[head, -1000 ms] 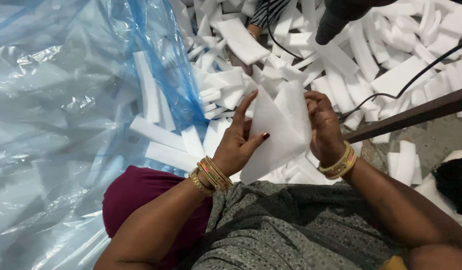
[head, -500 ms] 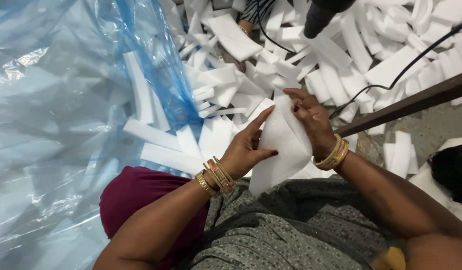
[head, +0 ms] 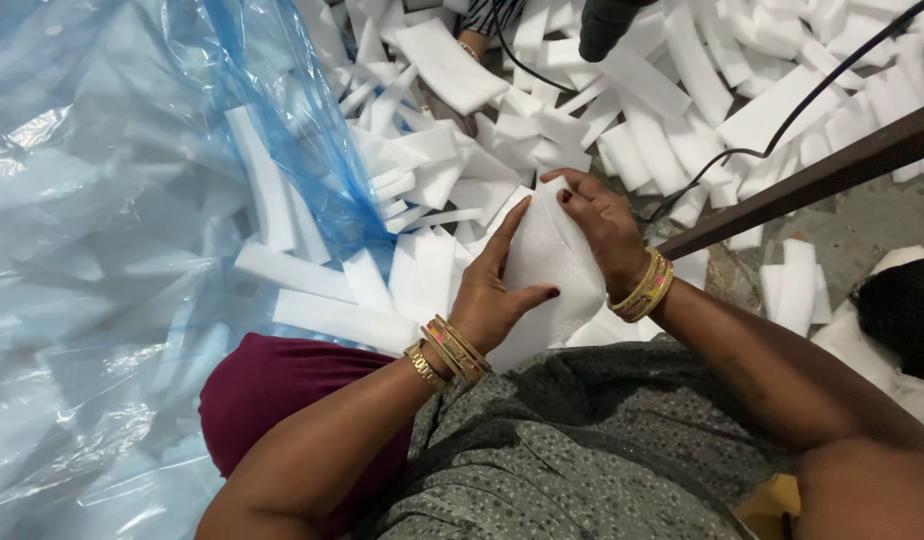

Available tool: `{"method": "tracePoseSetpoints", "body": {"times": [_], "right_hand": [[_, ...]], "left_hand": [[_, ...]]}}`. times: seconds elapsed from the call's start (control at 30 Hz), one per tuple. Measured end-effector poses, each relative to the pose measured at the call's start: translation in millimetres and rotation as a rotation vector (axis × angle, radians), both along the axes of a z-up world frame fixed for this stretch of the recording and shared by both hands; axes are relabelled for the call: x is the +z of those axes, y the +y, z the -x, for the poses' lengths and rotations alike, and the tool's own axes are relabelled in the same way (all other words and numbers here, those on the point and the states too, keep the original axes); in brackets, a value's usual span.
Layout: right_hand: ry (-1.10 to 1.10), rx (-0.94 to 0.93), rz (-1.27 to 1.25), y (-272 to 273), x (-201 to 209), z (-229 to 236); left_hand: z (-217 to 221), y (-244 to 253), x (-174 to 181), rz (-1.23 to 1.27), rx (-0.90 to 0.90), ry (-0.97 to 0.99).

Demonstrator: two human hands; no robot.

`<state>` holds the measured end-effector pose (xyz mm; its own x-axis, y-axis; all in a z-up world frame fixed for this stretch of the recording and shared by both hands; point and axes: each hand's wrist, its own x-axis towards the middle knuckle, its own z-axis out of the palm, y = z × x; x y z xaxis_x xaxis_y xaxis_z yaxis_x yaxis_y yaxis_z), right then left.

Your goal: The person sits on the floor and repeatedly picks up white foam pieces from a pile. They fold each piece in half and place it into a large blue plastic bag. The process is repeated continuously throughout the clip.

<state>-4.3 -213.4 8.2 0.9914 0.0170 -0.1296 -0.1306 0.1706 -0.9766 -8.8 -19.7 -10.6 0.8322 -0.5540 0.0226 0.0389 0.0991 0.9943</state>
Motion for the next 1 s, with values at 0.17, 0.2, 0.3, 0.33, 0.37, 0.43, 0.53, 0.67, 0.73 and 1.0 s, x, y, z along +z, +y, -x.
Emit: {"method": "tracePoseSetpoints", "body": {"times": [0.17, 0.2, 0.3, 0.33, 0.37, 0.43, 0.53, 0.67, 0.73, 1.0], "right_hand": [[0.017, 0.043, -0.137, -6.0, -0.9, -3.4], [0.027, 0.054, -0.167, -7.4, -0.8, -4.6], [-0.031, 0.041, -0.008, -14.8, 0.1, -13.1], [-0.040, 0.034, -0.016, -16.8, -0.4, -15.4], [-0.050, 0.027, -0.023, -18.7, -1.4, -17.9], [-0.074, 0.013, -0.039, -22.6, -3.2, -25.1], [-0.047, 0.042, -0.219, -32.4, -3.2, -40.4], [0.035, 0.105, -0.522, -52.5, -0.6, -70.9], [-0.077, 0.086, -0.352, -59.9, 1.2, -89.5], [-0.169, 0.126, -0.215, -74.6, 14.5, -185.2]], "left_hand": [[-1.8, -2.5, 0.2, -0.023, -0.014, -0.083], [-5.1, -3.0, -0.3, -0.008, -0.047, -0.047], [-27.4, -4.6, -1.5, 0.046, -0.153, 0.100], [-36.4, -4.5, -1.5, 0.070, -0.193, 0.179], [-43.3, -5.0, -1.4, 0.094, -0.234, 0.257], [-53.5, -8.1, -0.5, 0.151, -0.269, 0.290], [-72.5, -13.9, 3.8, 0.194, -0.315, 0.275], [-99.1, -25.0, 8.1, 0.244, -0.336, 0.218], [-115.3, -33.6, 9.5, 0.263, -0.284, 0.205], [-178.3, -45.8, 24.1, 0.430, -0.176, 0.250]]}}
